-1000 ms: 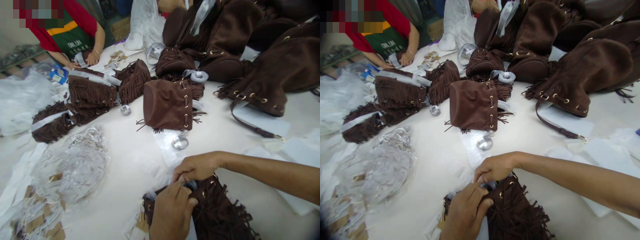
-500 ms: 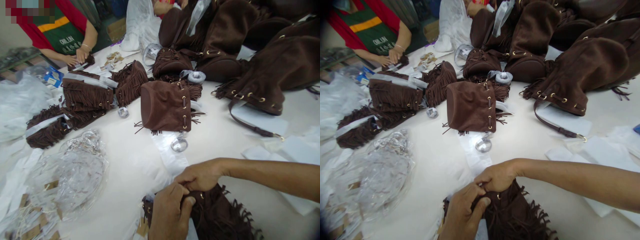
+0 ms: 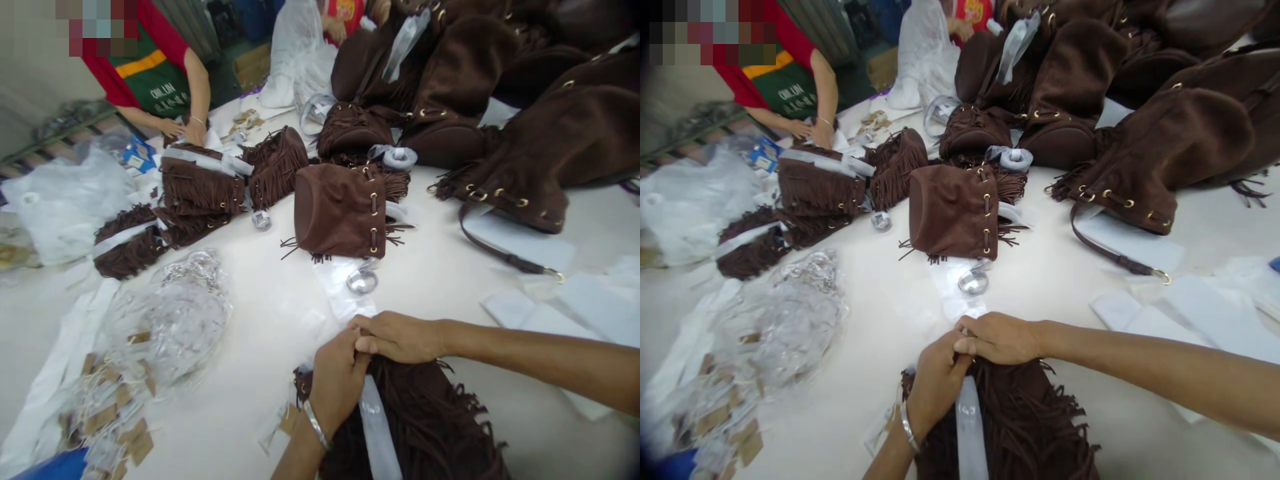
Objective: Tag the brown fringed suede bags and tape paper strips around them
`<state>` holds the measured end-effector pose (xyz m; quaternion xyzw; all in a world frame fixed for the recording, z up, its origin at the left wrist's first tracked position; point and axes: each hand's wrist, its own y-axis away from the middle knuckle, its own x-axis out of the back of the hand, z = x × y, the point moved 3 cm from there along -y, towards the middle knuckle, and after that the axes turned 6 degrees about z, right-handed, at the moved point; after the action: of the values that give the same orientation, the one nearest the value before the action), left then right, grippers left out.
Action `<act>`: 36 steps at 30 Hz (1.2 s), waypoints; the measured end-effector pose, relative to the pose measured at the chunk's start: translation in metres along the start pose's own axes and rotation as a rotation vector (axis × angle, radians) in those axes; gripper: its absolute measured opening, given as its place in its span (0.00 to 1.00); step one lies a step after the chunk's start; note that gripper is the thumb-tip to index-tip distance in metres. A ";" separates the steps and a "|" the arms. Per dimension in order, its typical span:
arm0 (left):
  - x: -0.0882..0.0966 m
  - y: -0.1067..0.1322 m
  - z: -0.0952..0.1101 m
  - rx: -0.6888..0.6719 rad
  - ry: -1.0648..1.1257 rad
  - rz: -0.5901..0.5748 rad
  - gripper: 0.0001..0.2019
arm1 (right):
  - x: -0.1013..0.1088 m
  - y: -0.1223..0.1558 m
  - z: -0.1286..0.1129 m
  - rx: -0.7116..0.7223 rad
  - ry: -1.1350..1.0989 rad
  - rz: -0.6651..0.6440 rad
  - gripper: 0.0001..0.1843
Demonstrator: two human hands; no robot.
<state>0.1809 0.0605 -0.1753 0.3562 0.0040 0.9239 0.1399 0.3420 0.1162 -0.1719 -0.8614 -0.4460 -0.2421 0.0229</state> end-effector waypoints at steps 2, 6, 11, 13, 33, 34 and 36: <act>0.012 0.015 -0.008 0.037 -0.013 0.150 0.13 | 0.009 0.016 -0.005 0.031 0.128 0.159 0.22; 0.033 0.066 -0.008 0.041 -0.087 0.547 0.14 | 0.007 0.058 -0.025 0.171 0.375 0.301 0.23; 0.005 0.114 0.010 -0.093 -0.271 0.424 0.24 | -0.047 0.088 -0.032 0.181 0.576 0.305 0.31; -0.003 0.127 0.005 -0.129 -0.343 0.381 0.27 | -0.060 0.099 -0.031 0.177 0.611 0.355 0.26; -0.022 0.136 0.046 -0.053 -0.429 0.143 0.18 | -0.085 0.093 -0.047 0.118 0.639 0.387 0.47; -0.018 0.138 0.042 -0.054 -0.419 0.154 0.15 | -0.085 0.091 -0.043 0.117 0.634 0.386 0.44; -0.006 0.148 0.036 -0.062 -0.378 0.194 0.16 | -0.084 0.090 -0.039 0.136 0.610 0.386 0.39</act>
<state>0.1712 -0.0863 -0.1370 0.5174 -0.0852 0.8494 0.0594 0.3560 -0.0112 -0.1579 -0.8143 -0.2628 -0.4489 0.2576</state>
